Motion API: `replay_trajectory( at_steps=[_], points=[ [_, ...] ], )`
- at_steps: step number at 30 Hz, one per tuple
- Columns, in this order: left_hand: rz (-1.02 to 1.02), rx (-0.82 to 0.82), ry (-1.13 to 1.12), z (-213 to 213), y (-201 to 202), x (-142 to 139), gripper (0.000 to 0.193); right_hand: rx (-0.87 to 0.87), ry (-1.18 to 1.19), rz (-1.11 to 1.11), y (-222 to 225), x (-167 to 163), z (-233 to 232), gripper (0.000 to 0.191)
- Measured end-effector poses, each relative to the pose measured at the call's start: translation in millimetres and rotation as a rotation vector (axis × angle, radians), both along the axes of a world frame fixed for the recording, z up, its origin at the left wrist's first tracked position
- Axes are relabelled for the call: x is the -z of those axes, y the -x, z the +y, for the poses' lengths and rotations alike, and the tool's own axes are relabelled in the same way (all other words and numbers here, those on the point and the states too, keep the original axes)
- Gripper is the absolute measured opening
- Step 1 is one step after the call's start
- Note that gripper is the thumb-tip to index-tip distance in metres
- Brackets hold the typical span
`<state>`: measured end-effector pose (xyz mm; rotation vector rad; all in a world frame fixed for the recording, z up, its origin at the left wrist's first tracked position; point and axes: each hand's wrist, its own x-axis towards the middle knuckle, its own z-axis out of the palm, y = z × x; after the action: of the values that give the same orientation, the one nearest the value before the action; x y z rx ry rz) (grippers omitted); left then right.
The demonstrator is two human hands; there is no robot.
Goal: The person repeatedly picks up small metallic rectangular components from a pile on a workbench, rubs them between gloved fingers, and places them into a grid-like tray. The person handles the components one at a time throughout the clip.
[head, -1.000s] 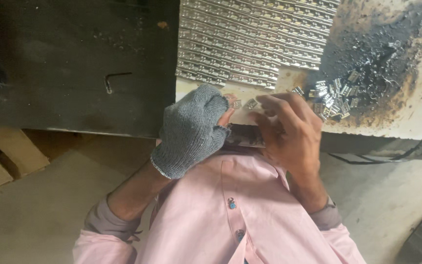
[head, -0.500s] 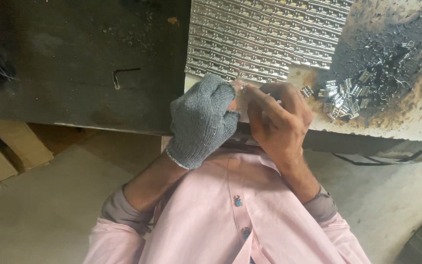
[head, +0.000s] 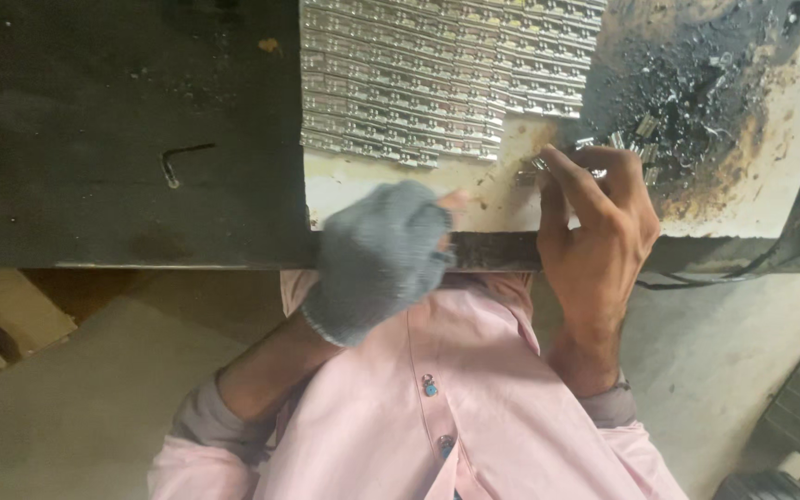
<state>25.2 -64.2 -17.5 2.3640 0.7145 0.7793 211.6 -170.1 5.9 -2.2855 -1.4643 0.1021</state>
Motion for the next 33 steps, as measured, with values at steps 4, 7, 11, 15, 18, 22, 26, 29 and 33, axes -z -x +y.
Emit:
replay_trajectory(
  at_steps=[4, 7, 11, 15, 18, 22, 26, 29, 33],
  points=[
    [0.045, 0.085, -0.056, -10.1, -43.5, 5.9, 0.014, -0.029, 0.027, 0.011, -6.1, -0.5, -7.6, 0.025],
    [0.072, 0.076, -0.101, -8.7, -63.7, 7.5, 0.016, -0.017, 0.007, 0.045, -3.3, -3.5, -6.7, 0.024],
    [0.069, 0.149, -0.036, -4.6, -41.2, -1.6, 0.011, 0.029, -0.052, 0.192, 2.5, -11.2, -3.2, 0.016],
    [0.111, 0.098, -0.018, 1.3, -3.8, -6.9, 0.023, -0.099, -0.135, 0.467, 12.9, -9.3, 1.9, 0.027],
    [0.125, 0.051, -0.006, 0.8, 2.5, -5.7, 0.024, -0.198, -0.123, 0.181, 20.2, 1.8, 10.1, 0.027],
    [0.118, 0.053, 0.034, -0.3, -0.9, -3.0, 0.021, -0.135, -0.107, 0.184, 17.9, 5.8, 9.7, 0.025],
    [-0.012, 0.017, 0.099, 1.8, 5.5, -2.6, 0.032, -0.047, -0.038, 0.337, 13.6, 1.8, 0.9, 0.025],
    [0.021, 0.029, 0.047, 2.5, 5.4, -0.8, 0.022, -0.151, -0.08, 0.25, 15.3, 3.0, -0.2, 0.024],
    [0.117, 0.04, 0.02, 4.1, -1.3, 2.8, 0.033, -0.217, -0.123, 0.198, 18.2, 9.6, 7.8, 0.028]
  ],
)
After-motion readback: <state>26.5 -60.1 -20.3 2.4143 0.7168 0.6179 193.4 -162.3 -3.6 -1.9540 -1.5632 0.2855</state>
